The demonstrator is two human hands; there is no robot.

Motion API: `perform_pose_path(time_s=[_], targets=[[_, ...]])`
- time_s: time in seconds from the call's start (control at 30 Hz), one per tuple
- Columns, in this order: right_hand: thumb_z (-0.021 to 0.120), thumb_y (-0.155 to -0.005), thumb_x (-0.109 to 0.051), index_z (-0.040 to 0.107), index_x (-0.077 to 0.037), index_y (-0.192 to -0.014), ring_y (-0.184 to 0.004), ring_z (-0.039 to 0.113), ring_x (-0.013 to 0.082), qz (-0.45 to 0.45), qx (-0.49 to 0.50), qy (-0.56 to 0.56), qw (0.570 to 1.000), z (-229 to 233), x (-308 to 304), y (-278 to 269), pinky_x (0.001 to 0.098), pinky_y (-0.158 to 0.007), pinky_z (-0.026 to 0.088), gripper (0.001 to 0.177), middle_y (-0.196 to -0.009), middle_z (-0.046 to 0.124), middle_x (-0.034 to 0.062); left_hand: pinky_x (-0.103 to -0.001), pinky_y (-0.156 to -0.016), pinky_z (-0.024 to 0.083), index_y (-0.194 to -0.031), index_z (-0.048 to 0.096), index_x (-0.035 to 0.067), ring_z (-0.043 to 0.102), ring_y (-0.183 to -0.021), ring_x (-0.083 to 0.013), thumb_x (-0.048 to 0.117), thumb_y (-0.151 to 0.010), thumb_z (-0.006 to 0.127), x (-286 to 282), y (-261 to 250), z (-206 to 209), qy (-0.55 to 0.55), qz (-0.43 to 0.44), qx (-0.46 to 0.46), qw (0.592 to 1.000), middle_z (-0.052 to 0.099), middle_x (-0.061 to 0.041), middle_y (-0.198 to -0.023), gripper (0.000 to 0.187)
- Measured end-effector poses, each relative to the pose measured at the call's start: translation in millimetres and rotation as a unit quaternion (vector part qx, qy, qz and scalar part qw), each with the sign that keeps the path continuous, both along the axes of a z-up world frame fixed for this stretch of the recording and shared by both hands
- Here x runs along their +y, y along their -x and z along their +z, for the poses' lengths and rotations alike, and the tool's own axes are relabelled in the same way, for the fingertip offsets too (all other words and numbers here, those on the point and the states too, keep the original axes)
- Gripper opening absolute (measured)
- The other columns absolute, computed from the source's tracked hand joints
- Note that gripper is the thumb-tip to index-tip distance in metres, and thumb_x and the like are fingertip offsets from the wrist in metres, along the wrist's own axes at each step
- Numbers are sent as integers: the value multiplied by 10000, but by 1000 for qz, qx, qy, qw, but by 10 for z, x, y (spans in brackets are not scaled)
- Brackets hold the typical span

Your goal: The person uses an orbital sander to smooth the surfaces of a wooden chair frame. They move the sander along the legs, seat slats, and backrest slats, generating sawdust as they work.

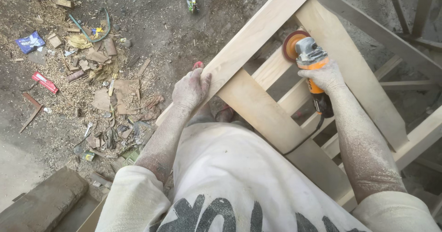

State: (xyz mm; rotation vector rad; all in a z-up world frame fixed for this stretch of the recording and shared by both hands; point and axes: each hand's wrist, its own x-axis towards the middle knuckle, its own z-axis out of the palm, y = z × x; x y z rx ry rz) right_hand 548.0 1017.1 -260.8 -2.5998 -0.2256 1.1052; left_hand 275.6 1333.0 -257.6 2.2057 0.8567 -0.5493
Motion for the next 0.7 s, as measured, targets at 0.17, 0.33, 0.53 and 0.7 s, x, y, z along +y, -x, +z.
perform_pose_path(time_s=[0.17,0.33,0.53,0.7], targets=[[841,-720,-284,701,-71,-1107,-908,720,217,-78,11,-48,996,-31,-114,240,368,-824,590,464,-1020,756,84,-486,-918,558,-1309,600,109,696,-1057,-321,483,-1064,416,-8,37,-98,1,0,18,1000,692,-144,-1165,483],[784,-759,-381,759,-116,-1049,-947,734,229,76,-9,-34,996,-110,-99,694,357,-885,566,393,-1041,782,79,-488,-921,556,-1311,599,124,701,-1040,-322,496,-1052,417,-20,17,-47,-11,1,27,1000,694,-141,-1143,488],[798,-702,-426,745,-91,-1005,-928,716,293,103,-9,8,995,-354,-77,809,380,-869,572,455,-986,761,148,-513,-1004,515,-1392,583,156,660,-1155,-387,503,-1047,402,-36,111,23,-26,28,3,999,673,-175,-1275,522],[803,-677,-392,726,-79,-1000,-898,710,296,36,-29,-29,999,-499,-84,319,375,-840,567,456,-959,754,152,-504,-1029,508,-1403,577,176,663,-1167,-354,517,-1050,375,-27,18,59,-15,33,36,999,680,-158,-1275,531]])
